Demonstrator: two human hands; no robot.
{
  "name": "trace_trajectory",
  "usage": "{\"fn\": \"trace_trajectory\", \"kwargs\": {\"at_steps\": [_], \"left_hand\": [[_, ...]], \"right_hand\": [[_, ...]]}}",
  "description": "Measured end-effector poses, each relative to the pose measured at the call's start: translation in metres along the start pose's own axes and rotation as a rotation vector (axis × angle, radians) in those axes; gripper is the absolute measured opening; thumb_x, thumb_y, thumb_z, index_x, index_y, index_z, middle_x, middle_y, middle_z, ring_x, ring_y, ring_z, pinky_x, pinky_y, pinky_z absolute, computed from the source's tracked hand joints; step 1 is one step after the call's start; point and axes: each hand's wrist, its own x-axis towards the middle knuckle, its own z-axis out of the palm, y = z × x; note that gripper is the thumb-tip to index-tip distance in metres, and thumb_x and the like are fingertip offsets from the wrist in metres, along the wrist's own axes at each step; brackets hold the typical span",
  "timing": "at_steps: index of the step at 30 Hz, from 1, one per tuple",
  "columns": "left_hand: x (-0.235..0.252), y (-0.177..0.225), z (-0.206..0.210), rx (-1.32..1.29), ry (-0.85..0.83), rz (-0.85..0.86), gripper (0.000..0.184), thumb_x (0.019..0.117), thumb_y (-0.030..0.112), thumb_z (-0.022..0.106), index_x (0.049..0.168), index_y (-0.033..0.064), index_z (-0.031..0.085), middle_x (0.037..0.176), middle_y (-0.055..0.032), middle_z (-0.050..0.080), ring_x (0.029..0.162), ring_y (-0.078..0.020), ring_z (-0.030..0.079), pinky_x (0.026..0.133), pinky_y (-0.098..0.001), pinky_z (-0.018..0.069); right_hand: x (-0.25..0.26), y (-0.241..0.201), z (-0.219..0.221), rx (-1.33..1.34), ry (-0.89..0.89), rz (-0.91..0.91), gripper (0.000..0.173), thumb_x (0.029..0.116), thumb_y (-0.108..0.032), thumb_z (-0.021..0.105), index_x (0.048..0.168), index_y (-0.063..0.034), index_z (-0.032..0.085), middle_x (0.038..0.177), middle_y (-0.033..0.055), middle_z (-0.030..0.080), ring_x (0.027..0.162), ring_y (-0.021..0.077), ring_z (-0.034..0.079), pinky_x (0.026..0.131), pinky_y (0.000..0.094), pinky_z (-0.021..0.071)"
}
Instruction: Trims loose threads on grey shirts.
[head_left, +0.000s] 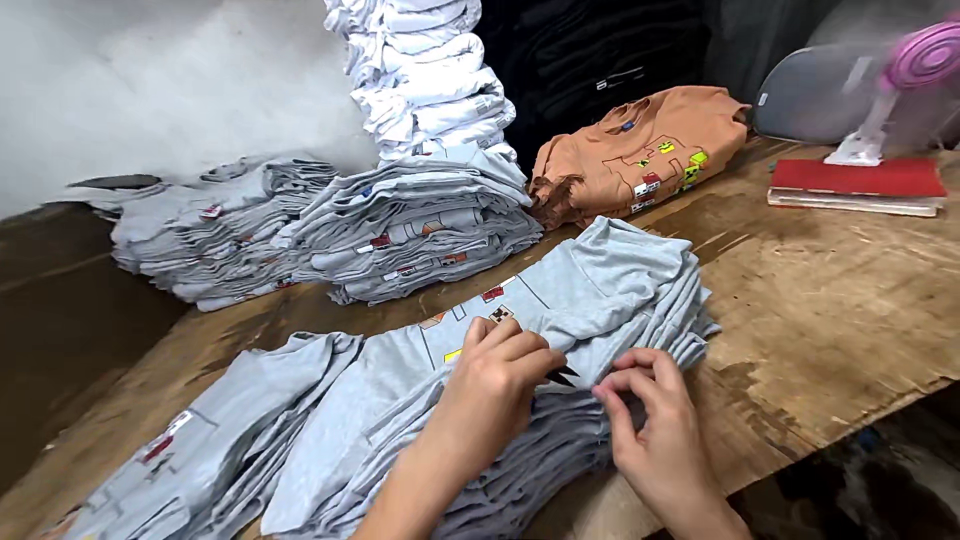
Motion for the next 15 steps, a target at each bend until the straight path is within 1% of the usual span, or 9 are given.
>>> {"fn": "trace_trajectory", "kwargs": {"at_steps": [2, 4, 6, 8, 9, 11, 12, 13, 15], "left_hand": [[0.002, 0.008, 0.005, 0.030, 0.000, 0.041, 0.021, 0.0949, 0.010, 0.063, 0.104, 0.0210, 0.078, 0.095, 0.0063, 0.072, 0.089, -0.0136, 0.063, 0.083, -0.0394, 0.0451], [0.006, 0.012, 0.011, 0.038, 0.000, 0.082, 0.021, 0.0949, 0.008, 0.063, 0.102, 0.0198, 0.079, 0.093, 0.0051, 0.071, 0.087, -0.0143, 0.062, 0.083, -0.0387, 0.0451], [0.010, 0.012, 0.011, 0.034, 0.018, 0.077, 0.019, 0.0950, 0.010, 0.063, 0.098, 0.0201, 0.079, 0.092, 0.0067, 0.072, 0.085, -0.0131, 0.062, 0.081, -0.0368, 0.0454], [0.011, 0.011, 0.006, 0.010, 0.030, 0.008, 0.014, 0.0948, 0.014, 0.065, 0.098, 0.0204, 0.077, 0.092, 0.0072, 0.072, 0.087, -0.0130, 0.063, 0.080, -0.0379, 0.0464], [0.010, 0.010, 0.005, -0.015, 0.012, -0.058, 0.013, 0.0933, 0.016, 0.067, 0.101, 0.0205, 0.076, 0.094, 0.0066, 0.071, 0.087, -0.0133, 0.064, 0.079, -0.0394, 0.0479], [0.007, 0.007, 0.000, -0.083, -0.106, -0.262, 0.018, 0.0905, 0.023, 0.071, 0.109, 0.0212, 0.074, 0.094, 0.0056, 0.068, 0.085, -0.0121, 0.065, 0.077, -0.0408, 0.0553], [0.006, 0.004, -0.003, -0.138, -0.197, -0.387, 0.019, 0.0903, 0.027, 0.073, 0.108, 0.0211, 0.073, 0.092, 0.0048, 0.068, 0.081, -0.0114, 0.066, 0.074, -0.0399, 0.0581], [0.007, 0.002, -0.007, -0.191, -0.306, -0.518, 0.020, 0.0910, 0.032, 0.075, 0.107, 0.0204, 0.074, 0.092, 0.0036, 0.070, 0.081, -0.0117, 0.068, 0.075, -0.0401, 0.0596], [0.009, -0.005, -0.012, -0.238, -0.434, -0.676, 0.023, 0.0918, 0.041, 0.074, 0.104, 0.0215, 0.076, 0.092, 0.0049, 0.071, 0.081, -0.0087, 0.068, 0.077, -0.0356, 0.0593]], "right_hand": [[-0.003, 0.001, 0.002, 0.072, 0.068, -0.008, 0.015, 0.0912, -0.026, 0.069, 0.084, -0.0154, 0.076, 0.113, 0.0048, 0.064, 0.102, 0.0066, 0.063, 0.083, 0.0189, 0.0558], [-0.005, 0.001, 0.005, 0.129, 0.121, -0.049, 0.013, 0.0900, -0.025, 0.071, 0.084, -0.0146, 0.076, 0.110, 0.0055, 0.064, 0.100, 0.0056, 0.063, 0.083, 0.0177, 0.0553], [-0.006, 0.006, 0.003, 0.239, 0.112, -0.138, 0.015, 0.0931, -0.025, 0.071, 0.085, -0.0139, 0.075, 0.108, 0.0051, 0.063, 0.101, 0.0058, 0.064, 0.087, 0.0189, 0.0573], [-0.006, 0.017, -0.009, 0.356, 0.012, -0.269, 0.021, 0.0988, -0.034, 0.068, 0.087, -0.0170, 0.071, 0.107, 0.0008, 0.063, 0.107, 0.0061, 0.063, 0.094, 0.0231, 0.0556], [-0.006, 0.023, -0.015, 0.386, -0.026, -0.335, 0.026, 0.1000, -0.038, 0.065, 0.084, -0.0181, 0.069, 0.105, -0.0011, 0.064, 0.108, 0.0073, 0.062, 0.095, 0.0262, 0.0533], [-0.006, 0.031, -0.023, 0.361, -0.009, -0.384, 0.034, 0.1009, -0.044, 0.061, 0.079, -0.0190, 0.066, 0.101, -0.0025, 0.068, 0.106, 0.0095, 0.063, 0.093, 0.0303, 0.0538], [-0.005, 0.032, -0.024, 0.301, 0.020, -0.356, 0.029, 0.0993, -0.045, 0.062, 0.085, -0.0202, 0.069, 0.103, -0.0029, 0.067, 0.107, 0.0092, 0.063, 0.094, 0.0302, 0.0536], [-0.004, 0.031, -0.023, 0.221, 0.037, -0.321, 0.025, 0.0969, -0.046, 0.064, 0.096, -0.0217, 0.072, 0.108, -0.0019, 0.066, 0.110, 0.0098, 0.061, 0.095, 0.0313, 0.0530], [0.001, 0.030, -0.018, 0.113, 0.022, -0.318, 0.029, 0.0948, -0.043, 0.068, 0.113, -0.0219, 0.075, 0.119, 0.0042, 0.065, 0.117, 0.0146, 0.060, 0.099, 0.0349, 0.0528]]}}
